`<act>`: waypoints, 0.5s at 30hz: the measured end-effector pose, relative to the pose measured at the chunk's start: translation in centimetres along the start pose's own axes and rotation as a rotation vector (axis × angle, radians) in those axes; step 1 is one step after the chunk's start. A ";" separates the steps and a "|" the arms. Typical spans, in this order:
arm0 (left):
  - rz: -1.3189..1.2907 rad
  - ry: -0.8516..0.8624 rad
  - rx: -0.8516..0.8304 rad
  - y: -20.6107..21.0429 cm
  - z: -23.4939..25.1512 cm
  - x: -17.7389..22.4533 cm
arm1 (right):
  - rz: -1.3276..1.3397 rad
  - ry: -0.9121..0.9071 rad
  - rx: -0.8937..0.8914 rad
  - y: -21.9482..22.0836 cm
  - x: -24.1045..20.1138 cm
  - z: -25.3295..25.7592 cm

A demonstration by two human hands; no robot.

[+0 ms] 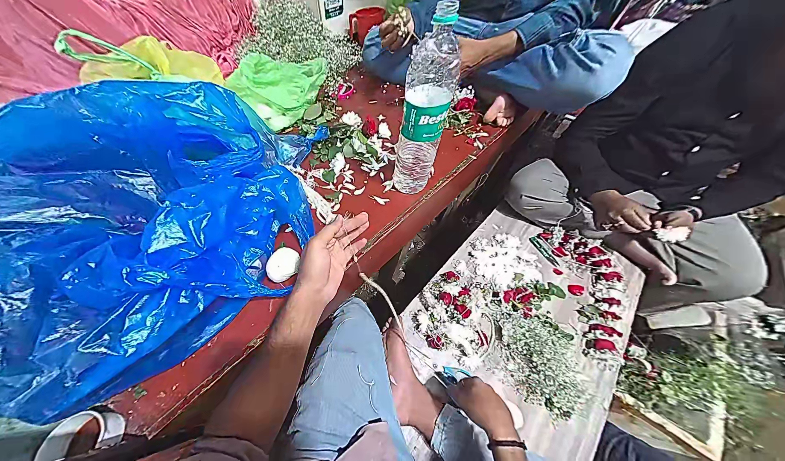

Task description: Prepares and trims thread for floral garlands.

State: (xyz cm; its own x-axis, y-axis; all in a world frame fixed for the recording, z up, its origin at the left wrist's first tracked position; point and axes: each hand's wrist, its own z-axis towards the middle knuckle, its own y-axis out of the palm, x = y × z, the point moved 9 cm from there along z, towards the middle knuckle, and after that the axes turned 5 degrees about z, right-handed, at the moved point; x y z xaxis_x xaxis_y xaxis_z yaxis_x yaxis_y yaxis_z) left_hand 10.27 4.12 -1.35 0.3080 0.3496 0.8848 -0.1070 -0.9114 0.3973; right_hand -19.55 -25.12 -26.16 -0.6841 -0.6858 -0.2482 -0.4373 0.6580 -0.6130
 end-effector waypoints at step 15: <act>0.165 -0.010 -0.202 1.4 -0.9 1.5 | 1.084 -1.071 -0.019 -13.6 -35.3 -7.7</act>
State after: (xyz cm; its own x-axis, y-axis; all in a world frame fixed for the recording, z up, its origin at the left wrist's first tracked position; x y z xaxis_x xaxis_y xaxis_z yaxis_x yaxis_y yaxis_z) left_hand 9.73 3.56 0.78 0.2795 0.1968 0.9397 -0.3427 -0.8938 0.2891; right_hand 6.03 -7.42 -3.28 0.0588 0.2248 -0.9726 -0.0314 0.9742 0.2233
